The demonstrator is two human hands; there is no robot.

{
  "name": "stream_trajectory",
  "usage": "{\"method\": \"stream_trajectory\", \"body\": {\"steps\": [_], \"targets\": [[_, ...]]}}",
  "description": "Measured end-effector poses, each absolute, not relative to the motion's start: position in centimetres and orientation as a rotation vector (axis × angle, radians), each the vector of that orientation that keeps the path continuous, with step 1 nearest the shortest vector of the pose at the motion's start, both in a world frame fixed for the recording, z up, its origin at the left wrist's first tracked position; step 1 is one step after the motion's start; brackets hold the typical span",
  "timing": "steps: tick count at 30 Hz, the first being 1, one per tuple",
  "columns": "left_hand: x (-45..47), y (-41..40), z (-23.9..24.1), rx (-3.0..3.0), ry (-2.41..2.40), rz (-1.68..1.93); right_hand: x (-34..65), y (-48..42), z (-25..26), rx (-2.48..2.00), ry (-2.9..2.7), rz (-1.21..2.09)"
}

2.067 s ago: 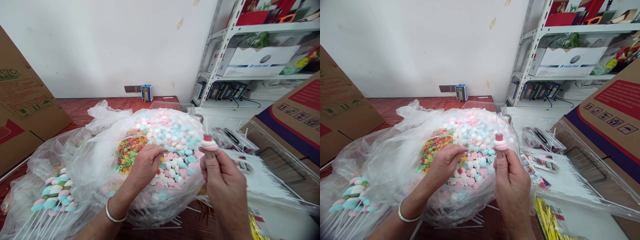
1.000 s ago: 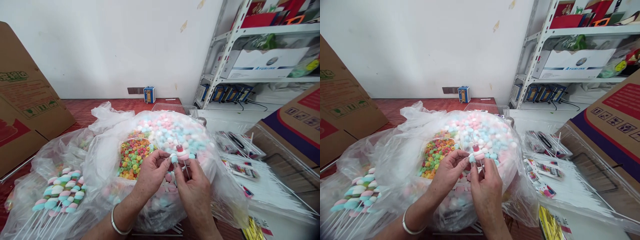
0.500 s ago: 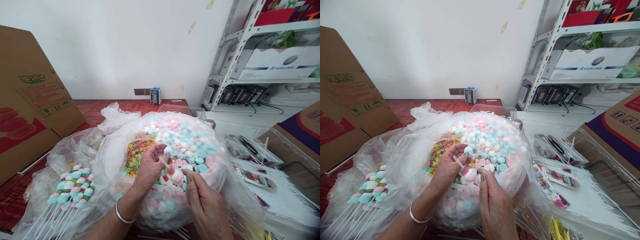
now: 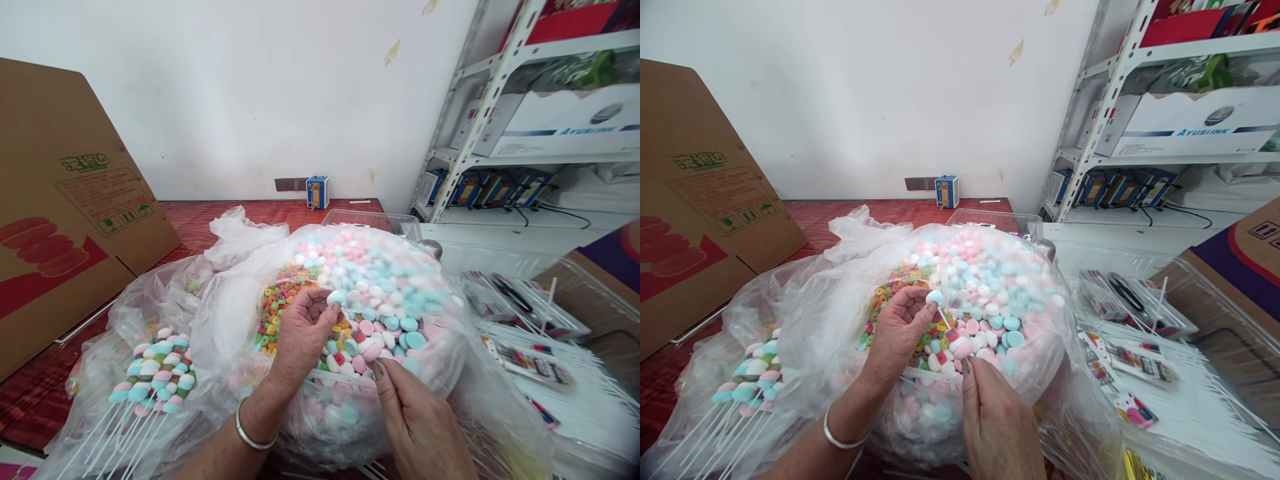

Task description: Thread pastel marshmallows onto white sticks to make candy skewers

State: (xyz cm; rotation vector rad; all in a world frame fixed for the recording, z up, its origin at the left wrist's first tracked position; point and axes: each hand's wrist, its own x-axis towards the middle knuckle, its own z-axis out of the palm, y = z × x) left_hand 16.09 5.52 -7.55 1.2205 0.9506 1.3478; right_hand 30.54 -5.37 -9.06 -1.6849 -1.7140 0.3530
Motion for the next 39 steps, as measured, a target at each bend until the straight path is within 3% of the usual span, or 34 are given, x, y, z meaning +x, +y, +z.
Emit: {"method": "stream_trajectory", "body": {"steps": [11,28,32,37,39], "targets": [[16.0,5.0,-8.5,1.523,0.998,1.376,29.9,-5.0,-9.5,-1.717,-1.745,0.456],[16.6,2.7,-8.8,1.954,0.945,1.56,28.7,-3.7,-9.8,-1.666,-1.66,0.251],[15.3,2.7,-8.9,1.964,0.889,1.428,28.9,-3.4,-8.6,-1.619,-1.587,0.326],[10.7,5.6,-8.0,2.077,1.369,1.434,29.3,-3.0,-7.6,-1.607,-1.613,0.106],[9.0,7.4,-7.9,2.292,1.544,1.241,29.2,-2.9,-7.7,-1.601,-1.65,0.054]]}}
